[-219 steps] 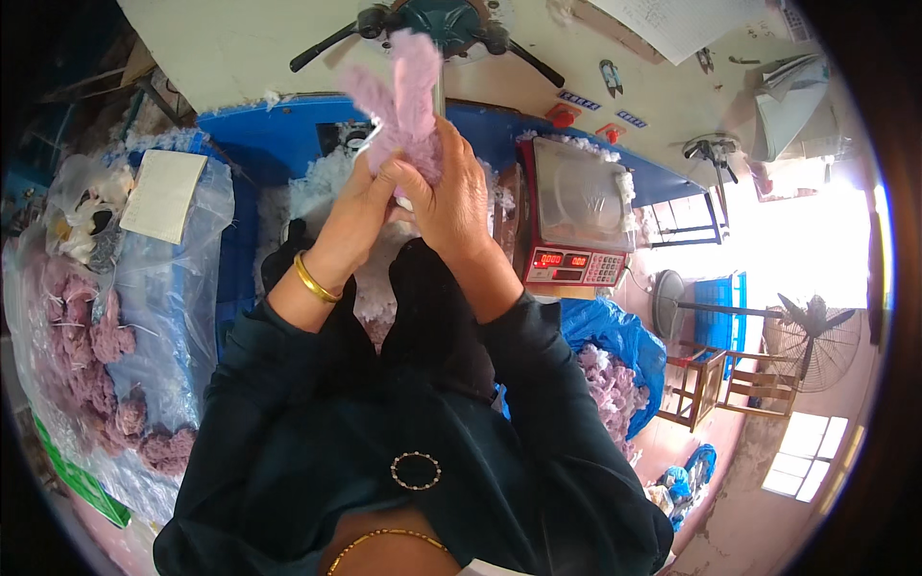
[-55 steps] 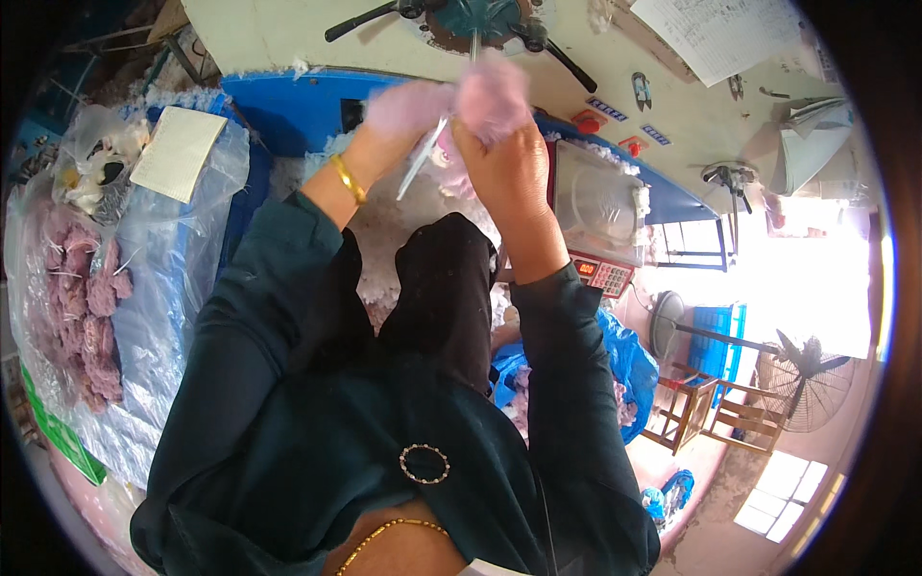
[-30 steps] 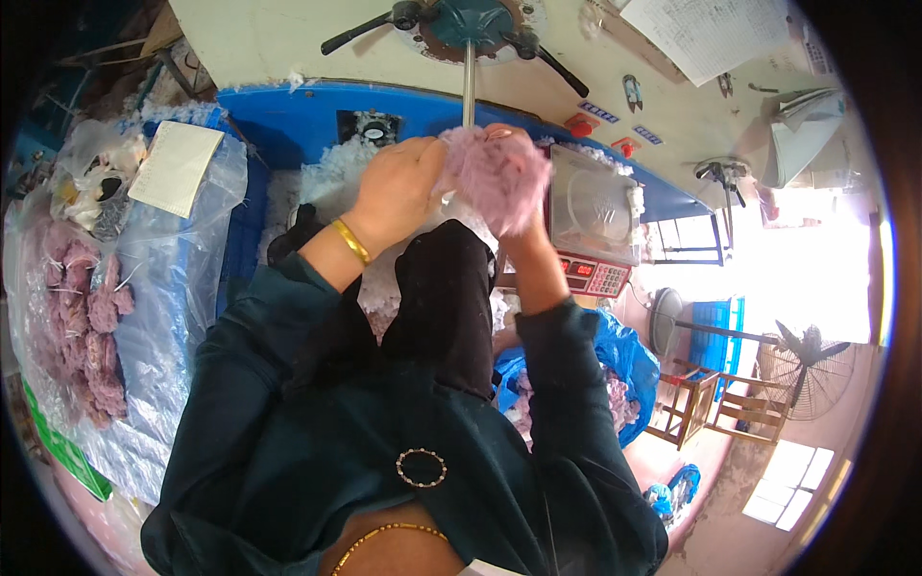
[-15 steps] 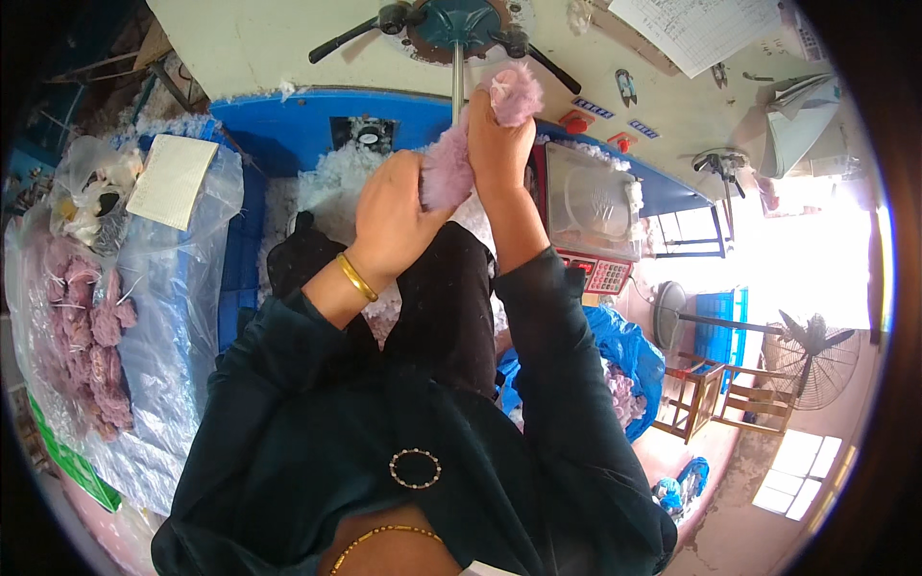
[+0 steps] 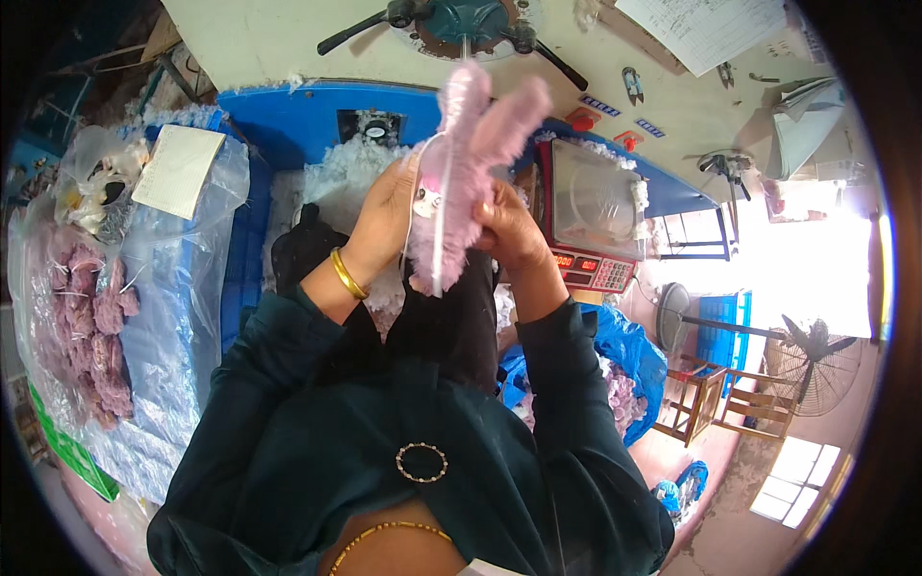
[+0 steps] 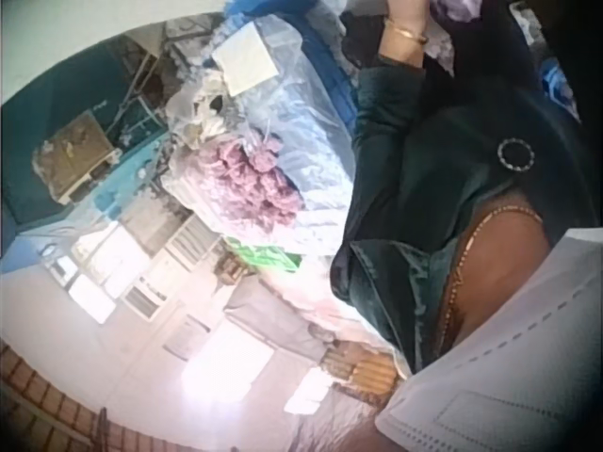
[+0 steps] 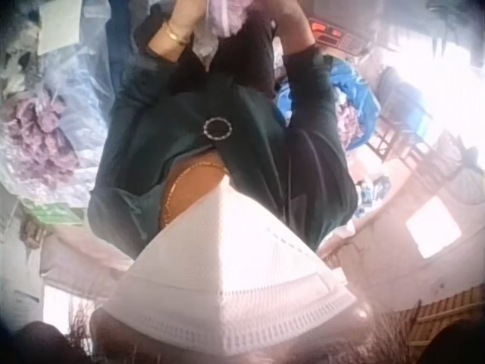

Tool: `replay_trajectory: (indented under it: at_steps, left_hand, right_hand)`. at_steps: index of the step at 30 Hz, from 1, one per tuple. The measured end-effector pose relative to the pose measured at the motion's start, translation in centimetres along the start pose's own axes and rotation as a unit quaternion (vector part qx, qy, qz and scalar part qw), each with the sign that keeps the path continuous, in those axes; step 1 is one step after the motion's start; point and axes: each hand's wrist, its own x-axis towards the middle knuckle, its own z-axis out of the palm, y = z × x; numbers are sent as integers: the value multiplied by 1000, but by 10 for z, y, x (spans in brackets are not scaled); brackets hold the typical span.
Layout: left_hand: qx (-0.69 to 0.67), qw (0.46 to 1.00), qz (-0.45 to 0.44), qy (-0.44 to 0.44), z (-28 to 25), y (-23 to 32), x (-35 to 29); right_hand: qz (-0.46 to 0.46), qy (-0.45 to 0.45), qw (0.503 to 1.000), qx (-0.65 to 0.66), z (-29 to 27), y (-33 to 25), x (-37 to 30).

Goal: The person repeatedly stuffs pink fluffy material into small pink plush toys using a manual stuffing machine. They place each toy on the machine's nozzle, push the material in, then remove and set the toy aside. The process is repeated for multiple toys throughout the clip.

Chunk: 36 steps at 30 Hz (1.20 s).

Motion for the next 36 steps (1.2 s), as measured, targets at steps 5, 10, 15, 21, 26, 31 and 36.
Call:
replay_trajectory:
  at_steps: [5,10,15,21,26,31,36]
  left_hand:
    - [-53,986,-135,-81,13,28,-9]
    - [-137,956,-251,-62,-1,14,11]
    - [-221,950,-214,-55,6,28,36]
    - [111,991,-73,-29,19,38,23]
    - [483,864,138,8,25,45,14]
    - [643,738,207,3,21,27,-5]
    - [140,989,16,-53,-4,22,3]
  right_hand:
    - [-55,73,897,-433,11,3,11]
    - [-180,-25,655,-733,29,-10,-12]
    - [-296,159,613,-715,31,-34,28]
    - [-358,250,581,-687,-23,-64,120]
    - [-325,237,588,-702,-29,-56,114]
    - [-348,239,630,-652,-5,-39,80]
    - [-231,238,718,-611,13,-43,61]
